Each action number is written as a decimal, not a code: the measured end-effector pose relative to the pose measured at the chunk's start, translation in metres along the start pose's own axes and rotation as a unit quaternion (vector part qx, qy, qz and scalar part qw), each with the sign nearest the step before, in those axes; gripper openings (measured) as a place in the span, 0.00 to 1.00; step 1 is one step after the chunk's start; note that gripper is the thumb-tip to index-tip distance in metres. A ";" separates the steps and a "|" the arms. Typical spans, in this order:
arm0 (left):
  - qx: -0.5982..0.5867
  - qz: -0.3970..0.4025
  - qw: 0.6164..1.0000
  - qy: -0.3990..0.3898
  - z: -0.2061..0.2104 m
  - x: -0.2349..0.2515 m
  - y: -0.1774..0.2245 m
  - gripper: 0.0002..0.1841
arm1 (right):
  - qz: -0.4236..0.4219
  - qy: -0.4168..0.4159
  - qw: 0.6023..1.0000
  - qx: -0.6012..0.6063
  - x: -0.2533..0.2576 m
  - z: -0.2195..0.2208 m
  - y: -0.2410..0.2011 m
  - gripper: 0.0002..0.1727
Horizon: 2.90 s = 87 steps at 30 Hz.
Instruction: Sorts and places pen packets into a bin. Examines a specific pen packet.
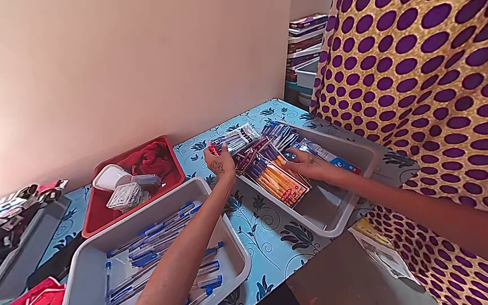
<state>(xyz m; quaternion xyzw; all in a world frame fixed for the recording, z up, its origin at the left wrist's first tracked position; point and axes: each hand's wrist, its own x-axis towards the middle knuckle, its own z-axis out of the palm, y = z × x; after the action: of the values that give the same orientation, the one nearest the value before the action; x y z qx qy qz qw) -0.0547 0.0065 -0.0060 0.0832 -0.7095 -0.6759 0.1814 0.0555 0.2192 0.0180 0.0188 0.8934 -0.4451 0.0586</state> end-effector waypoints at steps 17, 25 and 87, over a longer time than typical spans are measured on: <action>0.042 0.023 0.999 -0.005 0.005 -0.002 0.002 0.24 | -0.034 -0.009 0.997 -0.074 0.018 0.005 -0.009 0.34; 0.031 0.015 0.999 -0.006 0.003 0.001 0.002 0.23 | -0.112 0.061 0.990 -0.055 0.011 -0.019 -0.009 0.36; 0.052 -0.005 0.998 -0.045 -0.003 0.007 0.002 0.22 | -0.066 -0.084 0.965 -0.240 0.034 0.054 -0.035 0.50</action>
<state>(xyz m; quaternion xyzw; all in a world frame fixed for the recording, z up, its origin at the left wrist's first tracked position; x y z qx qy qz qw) -0.0599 0.0011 -0.0028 0.0654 -0.7505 -0.6423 0.1409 0.0239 0.1539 0.0094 -0.0922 0.9651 -0.2205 0.1072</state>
